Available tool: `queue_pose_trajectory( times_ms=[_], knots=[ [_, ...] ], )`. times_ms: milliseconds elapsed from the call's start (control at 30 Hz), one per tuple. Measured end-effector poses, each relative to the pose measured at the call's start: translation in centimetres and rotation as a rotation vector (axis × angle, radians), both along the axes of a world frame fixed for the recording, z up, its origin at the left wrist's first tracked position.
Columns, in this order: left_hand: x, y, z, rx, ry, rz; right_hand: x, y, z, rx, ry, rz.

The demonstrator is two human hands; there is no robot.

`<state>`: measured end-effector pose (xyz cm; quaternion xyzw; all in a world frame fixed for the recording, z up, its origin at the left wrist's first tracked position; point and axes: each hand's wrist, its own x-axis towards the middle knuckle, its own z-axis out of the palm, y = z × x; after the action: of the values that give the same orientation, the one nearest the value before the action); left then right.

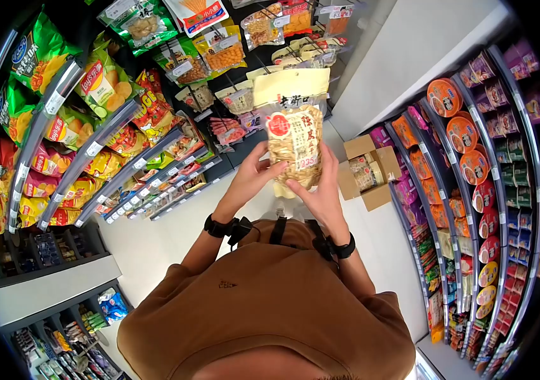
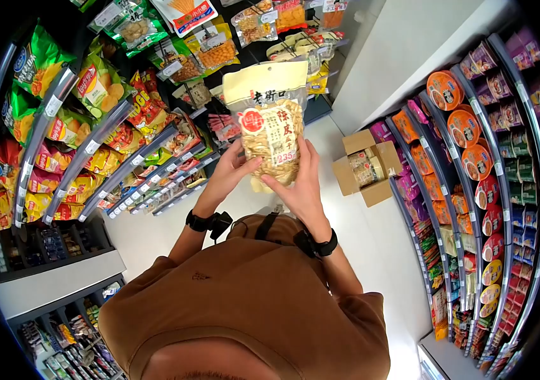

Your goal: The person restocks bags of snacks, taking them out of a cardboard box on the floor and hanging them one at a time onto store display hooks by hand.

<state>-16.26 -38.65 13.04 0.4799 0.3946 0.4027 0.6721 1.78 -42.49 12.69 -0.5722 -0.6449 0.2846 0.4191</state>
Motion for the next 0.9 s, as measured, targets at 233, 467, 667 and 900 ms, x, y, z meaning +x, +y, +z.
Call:
queue_pose_trajectory(
  times_ms=[233,467,667,900],
  knots=[
    [0.6,-2.3,3.8,0.119,0.110,-0.270,2.1,-1.7,-1.5,-0.202,0.759,0.248],
    [3.4,-6.9,4.7,0.235,0.122,-0.437,6.9,-10.6,-5.3,-0.418,1.530,0.192],
    [7.5,-6.2,7.8,0.258,0.102,-0.463,10.7,-11.8,-2.2,-0.428,1.829,0.306],
    [9.3,-5.1,5.3,0.201,0.029,-0.541,13.1,-12.0,-8.0,-0.285,1.812,0.002]
  ],
)
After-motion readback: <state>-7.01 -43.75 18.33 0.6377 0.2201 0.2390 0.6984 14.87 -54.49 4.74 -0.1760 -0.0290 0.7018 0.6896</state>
